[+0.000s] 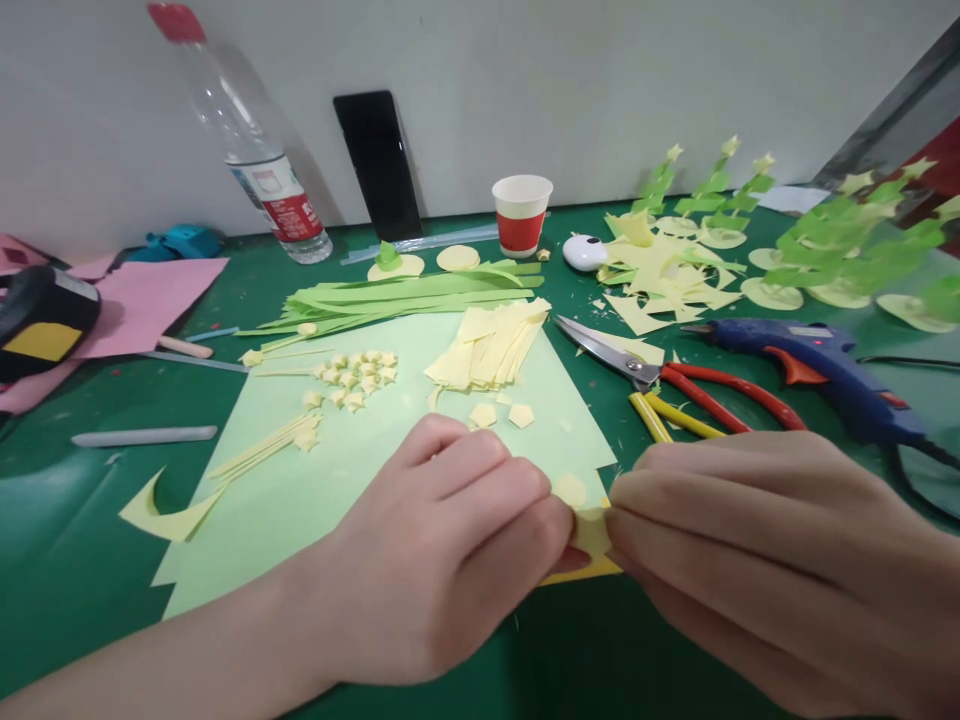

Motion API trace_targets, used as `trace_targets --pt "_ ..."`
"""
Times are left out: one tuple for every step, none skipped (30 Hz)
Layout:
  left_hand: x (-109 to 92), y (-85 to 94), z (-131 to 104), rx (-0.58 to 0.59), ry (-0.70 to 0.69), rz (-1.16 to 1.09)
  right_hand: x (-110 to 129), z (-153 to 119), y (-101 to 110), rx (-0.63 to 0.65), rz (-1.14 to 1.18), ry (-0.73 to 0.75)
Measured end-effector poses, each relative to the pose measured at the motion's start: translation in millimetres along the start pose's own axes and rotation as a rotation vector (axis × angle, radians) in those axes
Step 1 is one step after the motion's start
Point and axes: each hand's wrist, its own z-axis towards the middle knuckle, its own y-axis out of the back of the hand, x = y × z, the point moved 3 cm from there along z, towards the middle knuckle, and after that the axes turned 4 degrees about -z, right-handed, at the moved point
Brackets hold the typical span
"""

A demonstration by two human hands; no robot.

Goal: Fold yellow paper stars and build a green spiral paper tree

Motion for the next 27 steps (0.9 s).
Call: trace_targets --pt "-1.2 0.1 -0.5 -0.019 -0.020 0.016 2.1 0.5 0.0 -0.023 -0.068 0.058" --pt "-2.2 0.3 -1.0 -0.035 -0.044 0.026 4.8 1.5 0.1 -0.052 -0.137 0.120" --pt "-3.0 0.3 -1.6 -0.044 -0.063 0.031 7.1 2.9 -0.2 -0.068 -0.197 0.164" --pt "-3.5 0.2 -2.3 -0.044 -0.076 0.027 8.8 4.4 -0.6 -0.071 -0.240 0.194" --pt "-3.6 0.0 -3.0 -0.033 -0.083 0.014 10.0 5.6 -1.2 -0.056 -0.262 0.218" --pt "-3.5 -0.1 -3.7 -0.016 -0.089 -0.008 10.2 6.4 -1.9 -0.026 -0.272 0.235" --pt "-3.3 0.1 -4.5 -0.004 -0.096 -0.036 10.0 6.4 -1.8 -0.004 -0.261 0.258" --pt "-3.1 0.7 -5.1 0.001 -0.104 -0.068 8.8 5.9 -1.0 0.007 -0.245 0.269" --pt "-2.7 1.4 -5.5 0.004 -0.110 -0.103 6.8 5.1 0.8 0.003 -0.226 0.276" --pt "-2.2 2.3 -5.6 0.000 -0.113 -0.138 4.4 4.3 3.1 -0.007 -0.199 0.275" --pt "-1.4 3.0 -5.3 -0.003 -0.107 -0.170 1.6 3.9 5.5 -0.007 -0.172 0.263" --pt "-0.6 3.6 -4.6 -0.004 -0.099 -0.202 -1.0 4.1 7.6 0.003 -0.147 0.246" --pt "0.2 3.9 -3.7 -0.001 -0.086 -0.233 -2.9 5.1 8.9 0.035 -0.128 0.231" --pt "0.8 3.8 -2.6 0.010 -0.075 -0.264 -3.6 6.8 9.4 0.081 -0.109 0.228" --pt "1.1 3.6 -1.6 0.020 -0.069 -0.294 -3.2 8.9 9.5 0.128 -0.098 0.236" --pt "1.2 3.2 -0.7 0.035 -0.070 -0.323 -1.8 11.1 9.3 0.167 -0.097 0.255" --pt "1.2 2.7 -0.1 0.049 -0.075 -0.347 0.2 13.3 9.0 0.195 -0.106 0.281" --pt "1.1 2.3 0.2 0.065 -0.084 -0.366 2.2 15.0 8.7 0.213 -0.113 0.303" --pt "1.3 1.8 0.4 0.085 -0.090 -0.377 4.0 16.3 8.3 0.229 -0.116 0.317" --pt "1.4 1.3 0.3 0.107 -0.097 -0.385 5.0 17.1 8.0 0.241 -0.111 0.317" --pt "2.0 0.9 0.2 0.128 -0.095 -0.391 5.7 17.5 7.8 0.254 -0.099 0.312" --pt "2.6 0.6 0.1 0.147 -0.089 -0.395 5.7 17.6 7.4 0.272 -0.088 0.295" --pt "3.4 0.4 0.1 0.160 -0.077 -0.401 5.7 17.5 7.1 0.289 -0.077 0.279" --pt "4.0 0.3 0.3 0.168 -0.069 -0.410 5.8 17.3 6.7 0.303 -0.072 0.272" --pt "4.2 0.1 0.6 0.174 -0.065 -0.419 6.4 17.1 6.4 0.305 -0.079 0.279" --pt "4.0 -0.3 0.9 0.181 -0.068 -0.429 7.2 16.6 5.9 0.302 -0.091 0.292" --pt "3.4 -0.8 1.3 0.191 -0.078 -0.439 8.1 16.0 5.6 0.289 -0.109 0.305"
